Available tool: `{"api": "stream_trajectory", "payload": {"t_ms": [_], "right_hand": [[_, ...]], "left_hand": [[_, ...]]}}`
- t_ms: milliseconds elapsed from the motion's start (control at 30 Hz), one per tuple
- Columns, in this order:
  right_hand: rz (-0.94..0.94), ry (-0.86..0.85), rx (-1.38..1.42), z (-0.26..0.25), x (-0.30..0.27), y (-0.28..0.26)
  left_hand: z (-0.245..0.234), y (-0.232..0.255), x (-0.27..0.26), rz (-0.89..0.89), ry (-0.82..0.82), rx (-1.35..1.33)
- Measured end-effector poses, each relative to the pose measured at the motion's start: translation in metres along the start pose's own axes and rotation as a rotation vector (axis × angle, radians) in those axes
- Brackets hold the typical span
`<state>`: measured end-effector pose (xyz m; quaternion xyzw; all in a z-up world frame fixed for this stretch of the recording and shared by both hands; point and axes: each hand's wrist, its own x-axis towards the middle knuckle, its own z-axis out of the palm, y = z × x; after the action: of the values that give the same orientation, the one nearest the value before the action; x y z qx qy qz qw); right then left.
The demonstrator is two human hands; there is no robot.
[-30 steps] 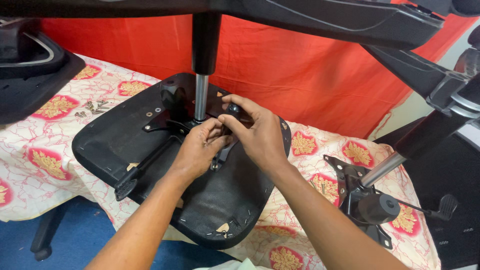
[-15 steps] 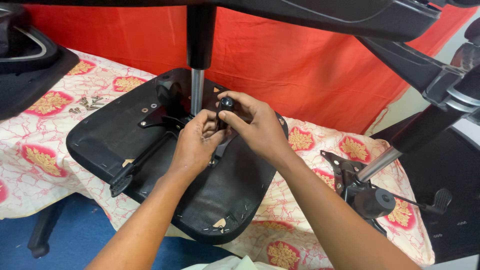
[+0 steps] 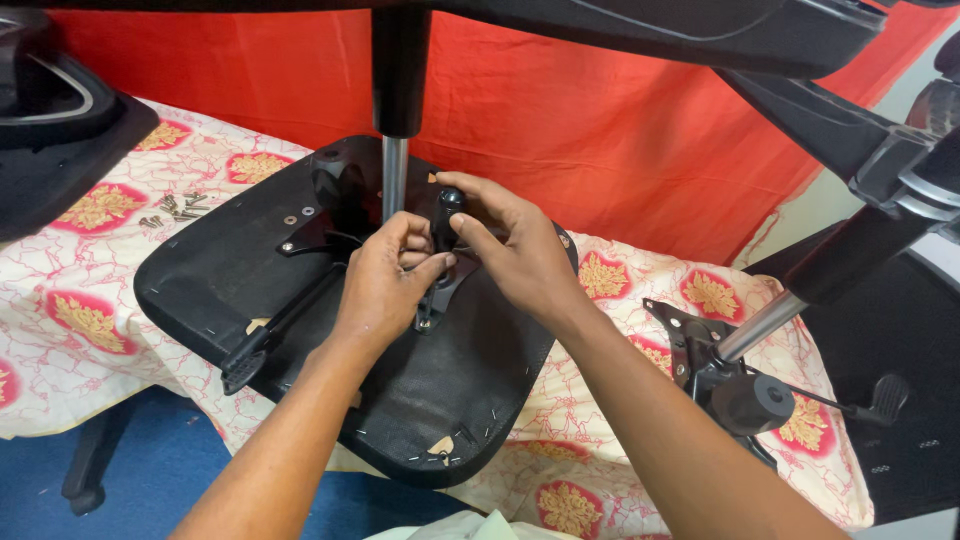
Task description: The person attaches a black plastic knob to a metal rod on an office chair base using both hands. They repeatedly tighten and loosen the knob to secure it in place.
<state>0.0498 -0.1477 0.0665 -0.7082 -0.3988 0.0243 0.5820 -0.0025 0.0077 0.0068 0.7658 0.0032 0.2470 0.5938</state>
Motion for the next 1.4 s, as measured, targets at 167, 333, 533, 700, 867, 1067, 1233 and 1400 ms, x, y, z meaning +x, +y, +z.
{"api": "stream_trajectory", "payload": {"t_ms": [167,333,533,700,867,1067,1233,1400], "right_hand": [[0.073,0.255,-0.100,0.015,-0.004,0.005],[0.080,0.305,-0.275,0.012,-0.002,0.005],[0.028,0.050,0.041,0.009,0.000,0.003],[-0.058,0.086,-0.087,0.014,-0.009,-0.004],[0.061,0.275,-0.252,0.024,-0.006,-0.008],[0.041,0.222,-0.219,0.016,0.000,-0.002],[-0.039,0.061,-0.012,0.008,-0.006,0.000],[0.171,0.271,-0.322,0.017,-0.005,-0.006]], "left_hand": [[-0.002,-0.009,0.004,0.038,-0.038,-0.024],[-0.002,0.001,0.004,0.041,-0.091,0.003],[0.005,0.015,-0.002,-0.153,-0.006,0.190],[-0.002,-0.002,0.003,-0.059,-0.138,-0.135],[-0.010,-0.008,0.006,0.020,-0.213,-0.133],[0.006,0.002,0.001,-0.123,-0.017,0.154],[-0.003,-0.009,0.009,-0.015,-0.207,-0.244],[-0.008,-0.010,0.009,-0.015,-0.277,-0.223]]}}
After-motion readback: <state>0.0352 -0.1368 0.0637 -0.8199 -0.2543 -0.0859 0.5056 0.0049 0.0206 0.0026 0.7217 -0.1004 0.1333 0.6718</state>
